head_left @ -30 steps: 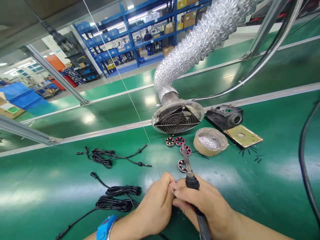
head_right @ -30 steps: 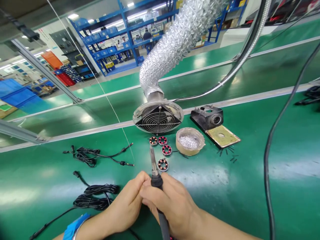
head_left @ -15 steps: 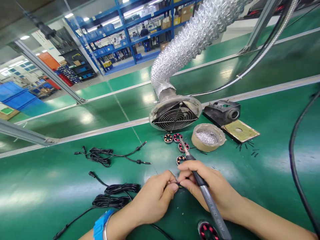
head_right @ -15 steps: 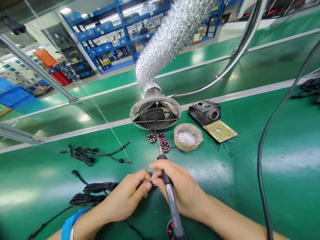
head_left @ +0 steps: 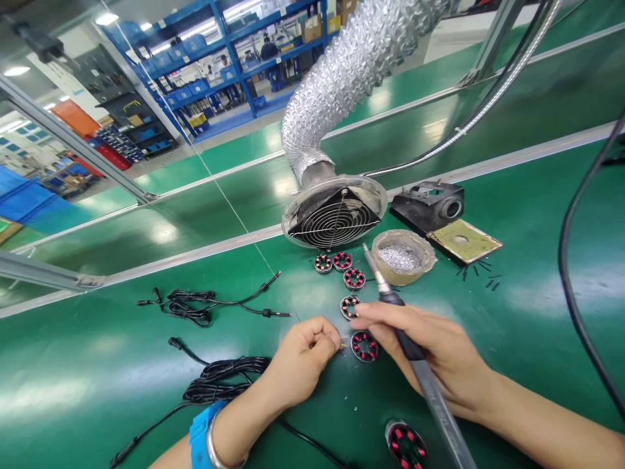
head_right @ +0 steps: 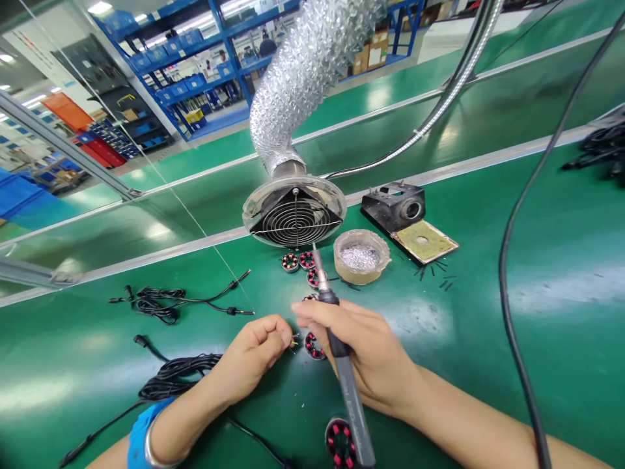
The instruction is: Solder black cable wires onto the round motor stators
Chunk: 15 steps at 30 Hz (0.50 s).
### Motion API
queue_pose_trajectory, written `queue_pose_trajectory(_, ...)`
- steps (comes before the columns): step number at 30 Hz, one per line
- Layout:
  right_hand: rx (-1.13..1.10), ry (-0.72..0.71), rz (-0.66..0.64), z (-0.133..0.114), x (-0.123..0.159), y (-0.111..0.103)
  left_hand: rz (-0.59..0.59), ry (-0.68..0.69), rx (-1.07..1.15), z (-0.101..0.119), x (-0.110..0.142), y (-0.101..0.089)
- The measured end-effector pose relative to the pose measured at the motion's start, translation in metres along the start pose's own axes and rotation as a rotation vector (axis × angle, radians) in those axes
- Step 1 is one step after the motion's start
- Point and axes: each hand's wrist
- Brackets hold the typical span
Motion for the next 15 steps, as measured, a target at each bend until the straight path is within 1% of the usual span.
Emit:
queue_pose_trajectory(4,0.071,0.027,0.030,-0.006,0.004,-0.018,0.016,-0.015,-0.004,0.003,-0.001,0.001)
queue_pose_trajectory(6,0.054,0.067,0.021,-0.007,0.007,-0.023,0.019,-0.009,-0.006,0.004,-0.001,0.001)
queue_pose_trajectory(10,-0.058,0.132,-0.004,-0.010,0.009,-0.025,0.028,-0.005,-0.021,0.004,-0.002,0.001)
queue_pose_trajectory(15,-0.093,0.149,0.013,-0.013,0.007,-0.023,0.035,0.019,-0.046,0.002,-0.003,0.001)
Point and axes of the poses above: each hand's wrist, its own x-axis away from the middle knuckle, its own y-axis out of the palm, z = x × y, and after that the axes turned 9 degrees about -x, right-handed
